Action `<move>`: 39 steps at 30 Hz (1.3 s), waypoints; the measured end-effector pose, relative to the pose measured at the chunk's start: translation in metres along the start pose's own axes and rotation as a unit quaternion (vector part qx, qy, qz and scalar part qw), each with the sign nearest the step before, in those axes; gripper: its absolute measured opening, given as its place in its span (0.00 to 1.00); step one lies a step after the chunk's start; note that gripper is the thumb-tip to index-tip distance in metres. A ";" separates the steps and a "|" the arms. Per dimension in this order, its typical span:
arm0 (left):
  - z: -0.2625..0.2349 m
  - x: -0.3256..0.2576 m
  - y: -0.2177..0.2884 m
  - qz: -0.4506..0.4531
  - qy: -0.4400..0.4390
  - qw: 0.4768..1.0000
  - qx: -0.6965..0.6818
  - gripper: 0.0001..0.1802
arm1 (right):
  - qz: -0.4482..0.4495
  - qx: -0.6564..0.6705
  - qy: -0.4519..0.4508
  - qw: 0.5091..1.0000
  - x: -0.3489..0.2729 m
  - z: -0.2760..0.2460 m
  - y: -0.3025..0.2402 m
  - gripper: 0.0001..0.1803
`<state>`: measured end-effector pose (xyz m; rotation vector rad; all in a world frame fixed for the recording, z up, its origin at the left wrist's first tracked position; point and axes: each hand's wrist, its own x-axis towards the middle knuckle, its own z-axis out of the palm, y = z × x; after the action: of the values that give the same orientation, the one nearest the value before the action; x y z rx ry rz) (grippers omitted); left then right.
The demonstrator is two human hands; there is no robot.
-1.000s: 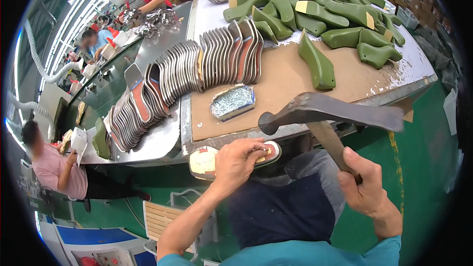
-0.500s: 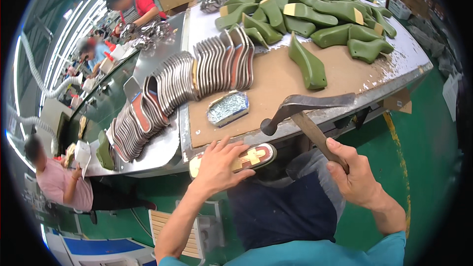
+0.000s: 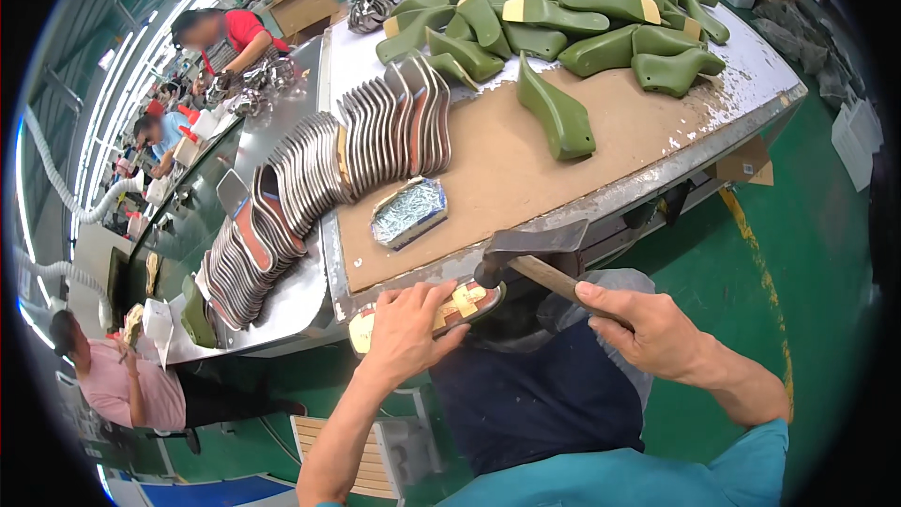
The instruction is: The person assembles green slipper uppers with insoles by hand. They place a small wooden block on the heel area of the slipper and use a hammer to tap the block, securing the insole to the upper. The finished slipper is then placed on a stack of completed units.
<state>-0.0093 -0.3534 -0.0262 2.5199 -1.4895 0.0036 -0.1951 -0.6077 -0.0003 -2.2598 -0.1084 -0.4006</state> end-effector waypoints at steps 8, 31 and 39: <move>0.003 -0.003 0.000 -0.008 0.007 1.000 0.019 0.30 | -0.103 0.094 0.143 0.980 0.025 -0.012 -0.038 0.26; 0.006 -0.004 -0.004 0.004 0.019 0.999 0.037 0.28 | -0.109 -0.077 0.067 0.989 0.027 0.003 -0.025 0.33; 0.001 0.001 0.000 0.007 0.001 1.000 0.027 0.30 | -0.080 -0.207 -0.042 0.974 0.021 0.008 -0.002 0.33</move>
<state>-0.0094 -0.3545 -0.0266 2.5497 -1.5274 0.0484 -0.1733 -0.6011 0.0031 -2.6918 -0.2732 -0.4438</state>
